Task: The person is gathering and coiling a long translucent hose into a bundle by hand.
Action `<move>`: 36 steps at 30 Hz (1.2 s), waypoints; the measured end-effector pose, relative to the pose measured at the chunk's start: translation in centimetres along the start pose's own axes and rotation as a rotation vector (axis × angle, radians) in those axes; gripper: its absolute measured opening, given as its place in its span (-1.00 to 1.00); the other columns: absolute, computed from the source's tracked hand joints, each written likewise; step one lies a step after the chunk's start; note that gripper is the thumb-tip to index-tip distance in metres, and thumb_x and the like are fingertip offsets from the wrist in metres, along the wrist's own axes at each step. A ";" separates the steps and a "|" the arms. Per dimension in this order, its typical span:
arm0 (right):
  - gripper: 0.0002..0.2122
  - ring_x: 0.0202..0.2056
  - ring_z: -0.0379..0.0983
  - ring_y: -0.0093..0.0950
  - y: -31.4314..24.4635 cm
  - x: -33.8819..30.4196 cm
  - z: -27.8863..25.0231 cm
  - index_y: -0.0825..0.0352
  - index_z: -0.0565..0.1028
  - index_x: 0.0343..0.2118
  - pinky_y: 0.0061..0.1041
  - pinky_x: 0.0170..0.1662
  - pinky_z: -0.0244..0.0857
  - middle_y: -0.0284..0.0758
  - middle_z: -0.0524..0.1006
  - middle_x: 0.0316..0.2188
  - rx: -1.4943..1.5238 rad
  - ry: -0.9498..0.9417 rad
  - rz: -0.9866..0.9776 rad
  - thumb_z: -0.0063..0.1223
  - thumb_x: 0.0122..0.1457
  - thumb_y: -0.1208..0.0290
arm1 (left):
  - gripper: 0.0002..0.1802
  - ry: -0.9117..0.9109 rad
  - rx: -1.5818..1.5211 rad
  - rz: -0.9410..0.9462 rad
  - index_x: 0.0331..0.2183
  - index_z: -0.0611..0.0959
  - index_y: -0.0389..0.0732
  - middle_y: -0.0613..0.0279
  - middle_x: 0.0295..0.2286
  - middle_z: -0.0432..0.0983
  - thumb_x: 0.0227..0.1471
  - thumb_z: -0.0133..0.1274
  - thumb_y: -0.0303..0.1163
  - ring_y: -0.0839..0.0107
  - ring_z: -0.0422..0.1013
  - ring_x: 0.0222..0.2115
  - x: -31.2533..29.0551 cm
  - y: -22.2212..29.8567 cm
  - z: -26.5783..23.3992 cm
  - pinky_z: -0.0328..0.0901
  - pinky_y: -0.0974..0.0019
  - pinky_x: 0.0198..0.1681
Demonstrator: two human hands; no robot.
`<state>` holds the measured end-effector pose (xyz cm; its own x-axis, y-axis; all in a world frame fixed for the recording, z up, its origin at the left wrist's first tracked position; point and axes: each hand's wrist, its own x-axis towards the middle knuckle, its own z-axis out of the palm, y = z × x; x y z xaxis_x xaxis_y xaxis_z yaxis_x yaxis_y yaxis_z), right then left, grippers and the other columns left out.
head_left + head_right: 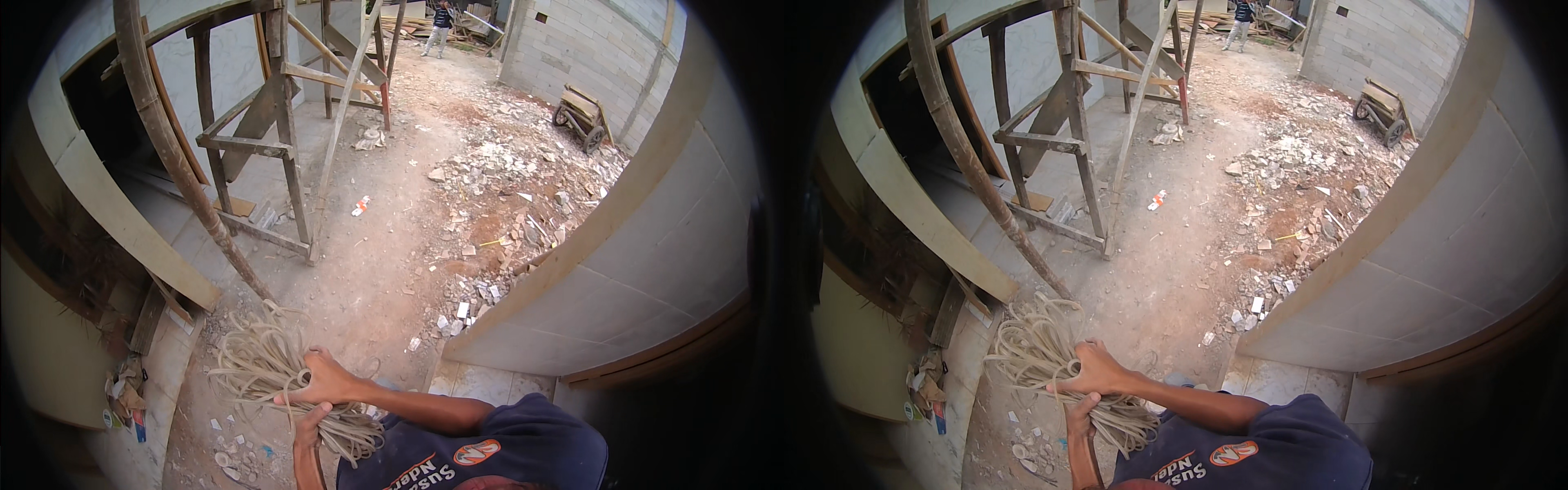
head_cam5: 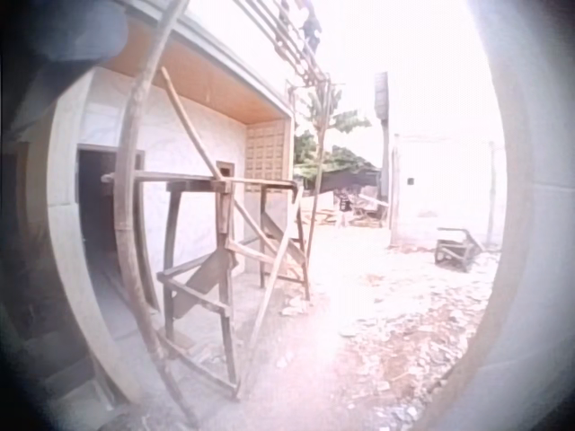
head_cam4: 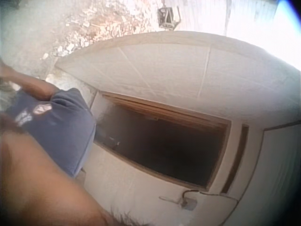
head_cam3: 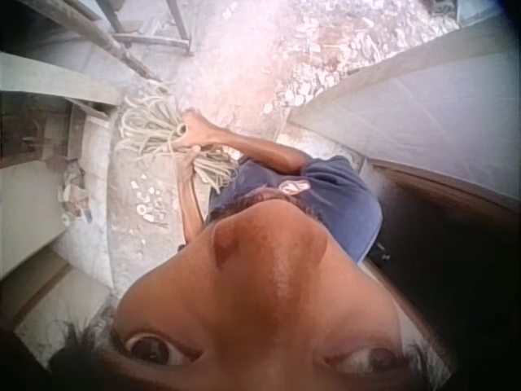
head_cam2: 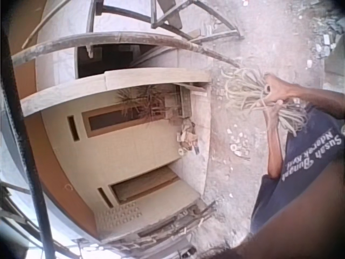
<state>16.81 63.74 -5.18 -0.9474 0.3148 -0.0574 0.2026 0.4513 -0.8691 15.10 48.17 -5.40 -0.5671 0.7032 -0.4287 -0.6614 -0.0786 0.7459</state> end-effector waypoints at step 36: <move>-0.82 -0.32 0.56 -0.26 -4.2 0.3 -1.7 0.38 0.68 -0.28 -0.34 -0.20 0.39 -0.17 0.63 -0.39 -0.048 -0.389 -0.564 0.24 0.18 0.37 | -0.48 -0.317 -0.638 0.525 -0.02 0.40 -0.13 0.08 -0.23 0.55 -0.07 0.15 -0.45 -0.06 0.48 0.02 -2.2 1.1 -8.1 0.35 -0.24 0.19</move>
<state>16.12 63.38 -0.71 -0.9293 -0.2984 0.2176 -0.3460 0.4970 -0.7958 11.60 40.80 -7.76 -0.7743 0.6212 0.1210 -0.5556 -0.7587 0.3400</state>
